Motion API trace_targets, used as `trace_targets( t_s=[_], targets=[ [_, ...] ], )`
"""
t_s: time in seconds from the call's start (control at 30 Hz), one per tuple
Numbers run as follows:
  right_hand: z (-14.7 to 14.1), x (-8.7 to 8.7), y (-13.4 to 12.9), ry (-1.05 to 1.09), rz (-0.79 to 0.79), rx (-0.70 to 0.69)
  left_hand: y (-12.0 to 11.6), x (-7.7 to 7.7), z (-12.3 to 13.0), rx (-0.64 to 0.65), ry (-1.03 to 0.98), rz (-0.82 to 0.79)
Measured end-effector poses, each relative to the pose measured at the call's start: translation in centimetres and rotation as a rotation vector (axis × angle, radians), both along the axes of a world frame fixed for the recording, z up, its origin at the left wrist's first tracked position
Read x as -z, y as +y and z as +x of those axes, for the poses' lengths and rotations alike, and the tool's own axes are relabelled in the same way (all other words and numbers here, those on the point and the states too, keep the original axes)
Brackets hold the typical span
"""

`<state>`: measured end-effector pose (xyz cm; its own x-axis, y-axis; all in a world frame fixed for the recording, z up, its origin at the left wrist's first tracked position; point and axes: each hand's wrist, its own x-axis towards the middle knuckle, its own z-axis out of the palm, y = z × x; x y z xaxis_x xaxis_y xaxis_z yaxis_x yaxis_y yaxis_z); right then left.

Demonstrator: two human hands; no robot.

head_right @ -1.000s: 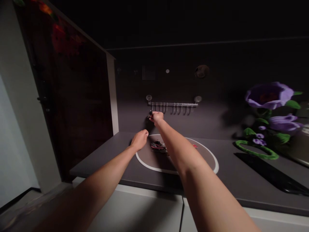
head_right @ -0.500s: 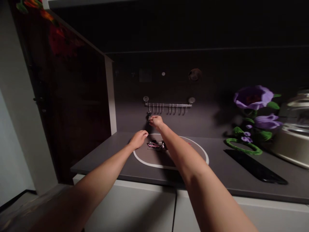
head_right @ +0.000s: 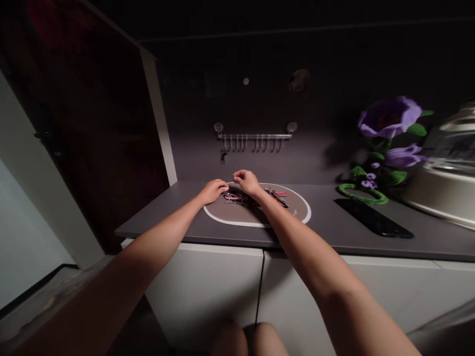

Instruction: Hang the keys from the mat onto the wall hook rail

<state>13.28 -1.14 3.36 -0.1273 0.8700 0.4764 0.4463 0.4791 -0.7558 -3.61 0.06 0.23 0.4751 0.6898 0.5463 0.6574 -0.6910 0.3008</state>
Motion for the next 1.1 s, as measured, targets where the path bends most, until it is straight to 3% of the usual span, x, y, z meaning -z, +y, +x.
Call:
trace_targets(
  t_s=[0.17, 0.33, 1.1],
  targets=[
    [1.0, 1.3, -0.8, -0.380, 0.127, 0.036, 0.1, 0.0, -0.3, 0.113, 0.009, -0.105],
    [0.9, 1.3, -1.2, -0.557, 0.166, 0.024, 0.3, 0.1, -0.9, 0.157, -0.072, -0.284],
    [0.6, 1.3, -1.1, -0.541, 0.143, 0.017, 0.1, 0.0, -1.2, 0.102, -0.222, -0.370]
  ],
)
